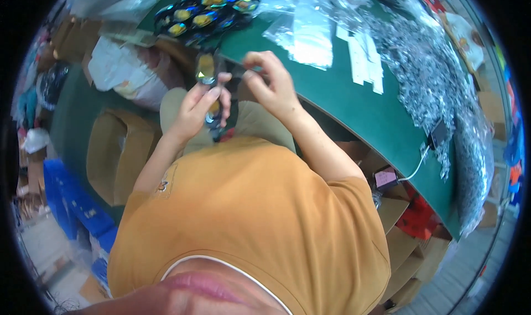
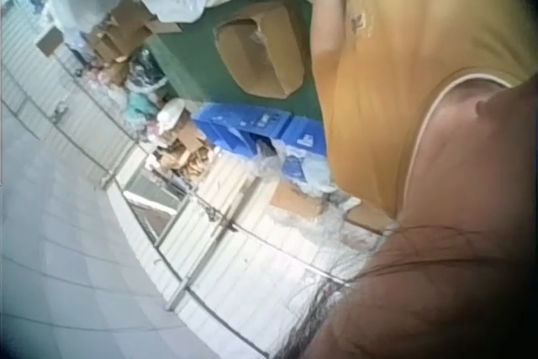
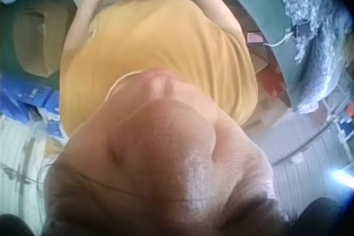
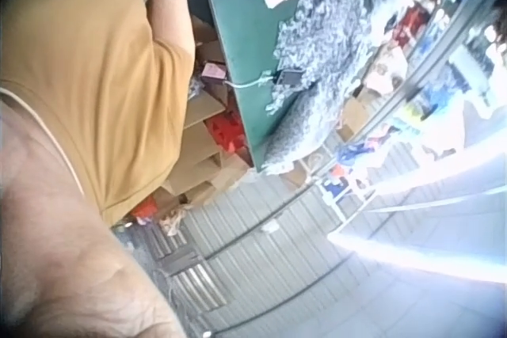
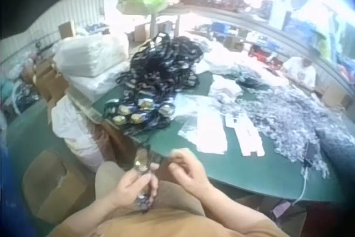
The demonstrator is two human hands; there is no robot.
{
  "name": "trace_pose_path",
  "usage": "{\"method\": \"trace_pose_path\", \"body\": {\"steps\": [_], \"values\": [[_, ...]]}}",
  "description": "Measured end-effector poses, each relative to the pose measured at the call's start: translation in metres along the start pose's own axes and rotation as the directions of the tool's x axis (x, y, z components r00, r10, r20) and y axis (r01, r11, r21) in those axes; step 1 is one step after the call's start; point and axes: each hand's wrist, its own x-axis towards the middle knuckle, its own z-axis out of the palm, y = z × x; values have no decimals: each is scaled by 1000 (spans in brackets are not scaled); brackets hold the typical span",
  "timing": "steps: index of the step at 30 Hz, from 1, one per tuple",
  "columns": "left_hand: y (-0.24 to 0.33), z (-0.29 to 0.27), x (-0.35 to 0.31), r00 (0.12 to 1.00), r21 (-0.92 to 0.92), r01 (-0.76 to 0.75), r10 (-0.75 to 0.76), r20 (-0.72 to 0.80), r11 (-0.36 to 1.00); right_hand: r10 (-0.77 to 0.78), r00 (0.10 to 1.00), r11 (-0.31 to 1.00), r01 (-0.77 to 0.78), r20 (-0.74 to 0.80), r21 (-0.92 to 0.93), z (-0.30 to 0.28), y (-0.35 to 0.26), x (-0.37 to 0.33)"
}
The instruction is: Packaging sunglasses into small individual plastic bags at a workstation.
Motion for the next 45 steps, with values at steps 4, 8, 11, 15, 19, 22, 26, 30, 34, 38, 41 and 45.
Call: {"method": "trace_pose_path", "body": {"steps": [4, 8, 11, 15, 19, 22, 26, 30, 34, 38, 41, 45], "values": [[26, -19, -12, 993, 454, -12, -44, 114, 891, -69, 928, 675, -227, 366, 702, 13, -13, -7], [36, -65, -20, 918, 988, 45, 384, -99, 147, 170, 894, 668, -414, 414, 618, -9, 11, -19], [32, -84, -27, 879, 959, 56, 442, -179, 278, 244, 877, 674, -460, 413, 578, -28, 23, -36], [13, -59, -29, 998, 811, 36, 14, -54, 583, -11, 953, 931, -100, 303, 351, -9, 18, -34], [19, -18, -17, 986, 780, -111, -31, 165, 616, -88, 877, 933, -94, 473, 348, 19, 19, -20], [25, -23, -22, 976, 682, 5, -152, 156, 732, -11, 776, 934, -217, 630, 284, 16, 47, -26], [22, -27, -20, 918, 463, 136, -287, 273, 876, -80, 966, 896, -38, 246, 443, 8, 35, -55], [14, -5, -1, 844, 613, -35, -305, 442, 789, -12, 824, 513, -481, 566, 711, 2, -7, -52], [6, -25, -3, 941, 562, 124, -276, 195, 818, 331, 740, 712, -603, 586, 359, -30, 11, -57], [-23, -59, 0, 996, 848, 67, -82, -28, 525, 380, 807, 770, -546, 451, 329, -74, 0, -75], [-60, -53, -7, 985, 777, 111, -172, -4, 619, 140, 917, 989, -113, 374, -94, -112, -2, -54], [-63, -36, -4, 978, 558, 153, -205, 31, 816, -77, 903, 887, -131, -422, -443, -247, 61, -2]]}}
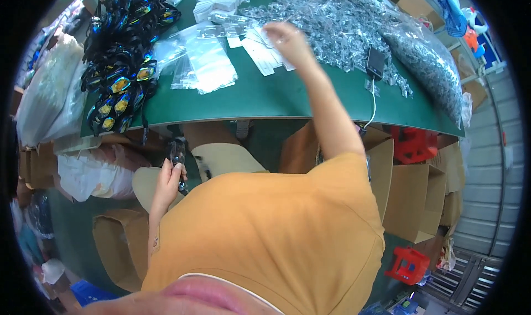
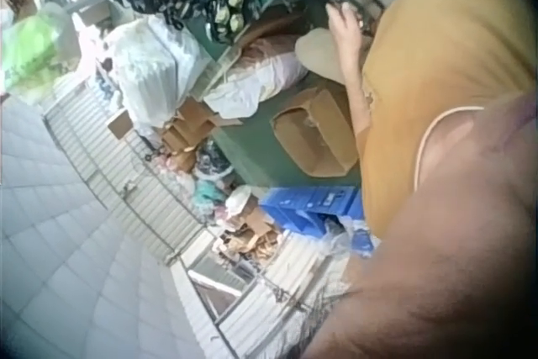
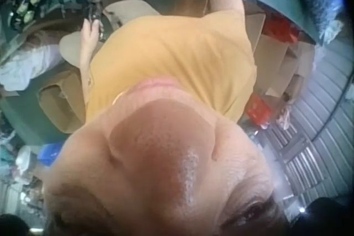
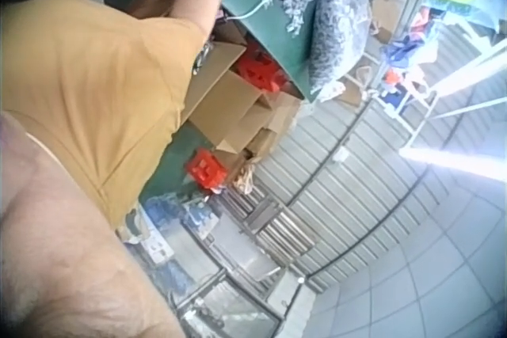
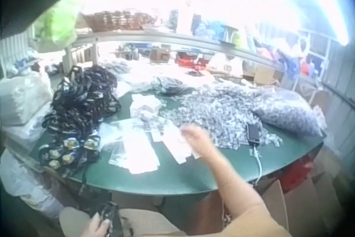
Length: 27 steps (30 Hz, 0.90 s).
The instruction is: Packaging sunglasses into small individual plastic bags at a workstation.
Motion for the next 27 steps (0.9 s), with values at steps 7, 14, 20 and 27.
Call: {"method": "trace_pose_path", "body": {"steps": [7, 14, 20, 27], "values": [[0, -4, 3, 996, -425, 75, -87, -9, 902, -131, 988, 582, 9, -83, -813, -20, 153, 80], [2, 4, 1, 984, -600, 99, -168, -59, 794, -215, 971, 891, 149, -109, -429, -31, 88, 92], [8, 21, 7, 965, -691, 135, -253, -72, 710, 7, 734, 452, -608, 679, 652, 42, -77, -5], [-3, 36, 12, 960, -839, 173, -281, 25, 516, -122, 642, 982, -34, 757, 187, 174, -154, -144]]}}
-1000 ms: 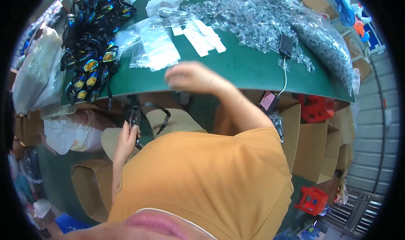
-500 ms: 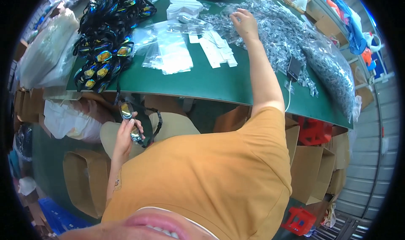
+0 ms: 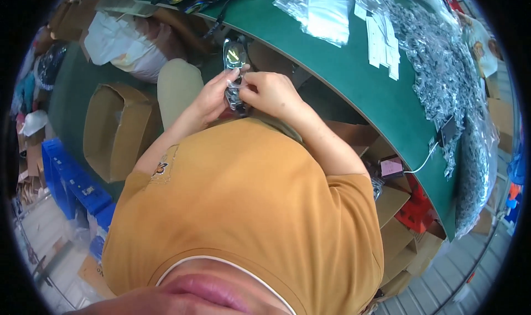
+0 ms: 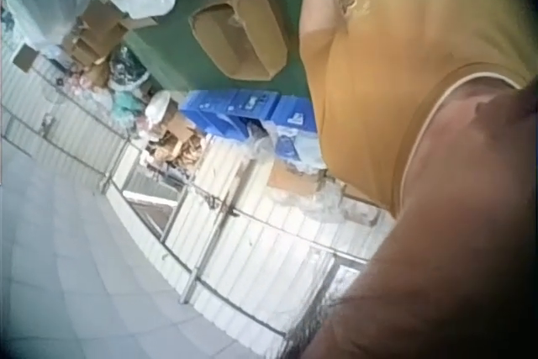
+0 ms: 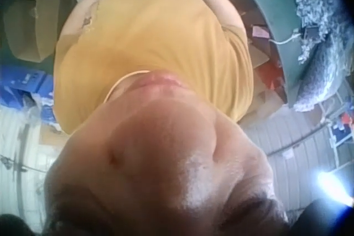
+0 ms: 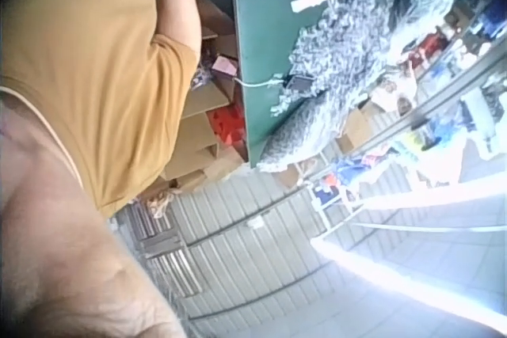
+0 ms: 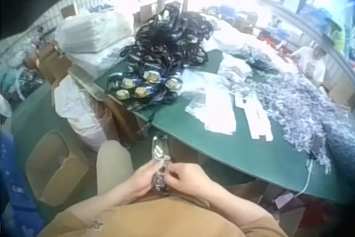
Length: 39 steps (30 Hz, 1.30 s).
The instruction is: Packaging sunglasses into small individual plastic bags at a workstation.
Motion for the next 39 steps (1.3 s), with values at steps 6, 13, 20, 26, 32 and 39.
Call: {"method": "trace_pose_path", "body": {"steps": [6, 13, 20, 26, 32, 39], "values": [[-9, -6, -10, 988, 132, -117, 103, 114, 984, 83, 994, 991, -90, -76, -99, 11, -9, 6], [-4, -25, -11, 996, -1, -85, 85, 19, 996, -94, 988, 991, 104, -124, 80, -53, -11, -13], [6, -14, -15, 996, 75, -54, 49, 69, 996, -107, 826, 886, -172, -553, -430, -153, 33, -41], [-5, -12, -19, 927, 695, -373, 280, 250, 615, -141, 830, 752, -264, -539, -603, -204, 62, -37], [3, 1, -17, 950, 582, -312, 244, 195, 751, -235, 771, 769, -224, -591, -598, -249, 150, 48], [-4, -19, -17, 939, 603, -343, 287, 190, 721, -64, 854, 552, -401, -517, -731, -275, 189, 98]]}}
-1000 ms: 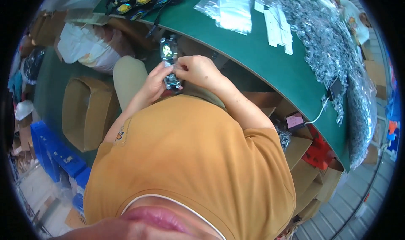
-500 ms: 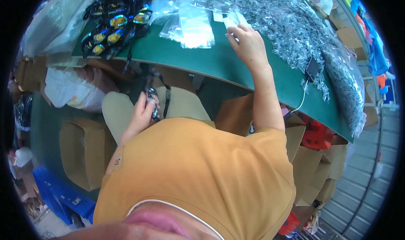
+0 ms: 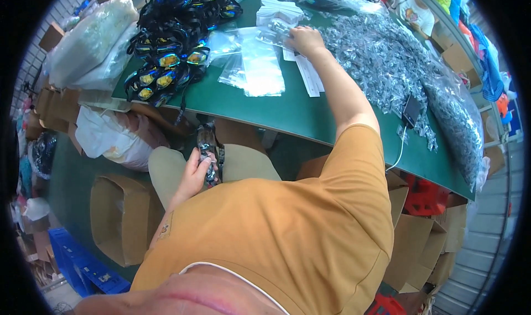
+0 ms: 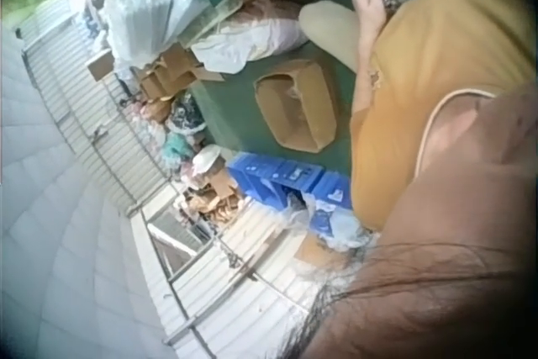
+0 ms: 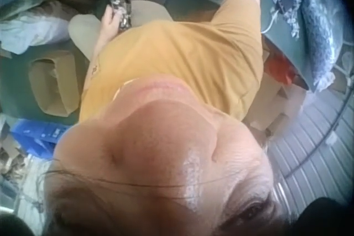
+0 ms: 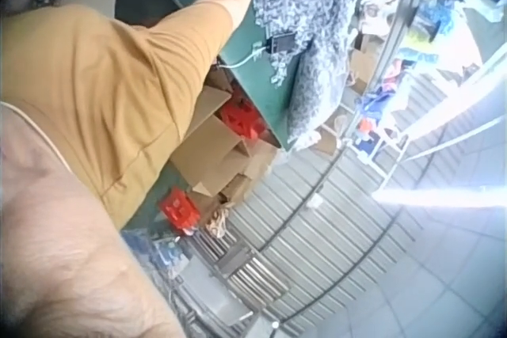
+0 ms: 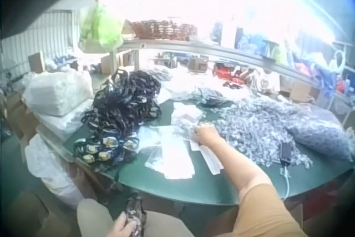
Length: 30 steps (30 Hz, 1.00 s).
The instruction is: Packaging sunglasses into small individual plastic bags at a workstation.
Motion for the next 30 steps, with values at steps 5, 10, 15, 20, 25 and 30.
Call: {"method": "trace_pose_path", "body": {"steps": [5, 10, 15, 20, 25, 30], "values": [[6, -1, -3, 997, -128, 48, -54, -50, 991, 117, 982, 992, -111, 147, -54, -1, 22, 0], [20, -2, 1, 986, -282, 162, -165, 13, 946, 30, 983, 999, -28, -183, 16, -22, 6, -21], [29, -8, 15, 970, -363, 237, -200, 138, 901, 14, 999, 868, 3, -30, 496, -61, -25, -60], [59, -1, 16, 970, -381, 224, -167, 177, 897, -180, 954, 939, 240, -242, 247, -72, -66, -100], [67, 0, 10, 964, -363, 215, -137, 228, 907, 230, 965, 965, -243, -128, -101, -53, 47, -149], [55, -5, 8, 963, -416, 235, -152, 222, 879, 426, 904, 858, -395, 25, -328, -56, 95, -192]]}}
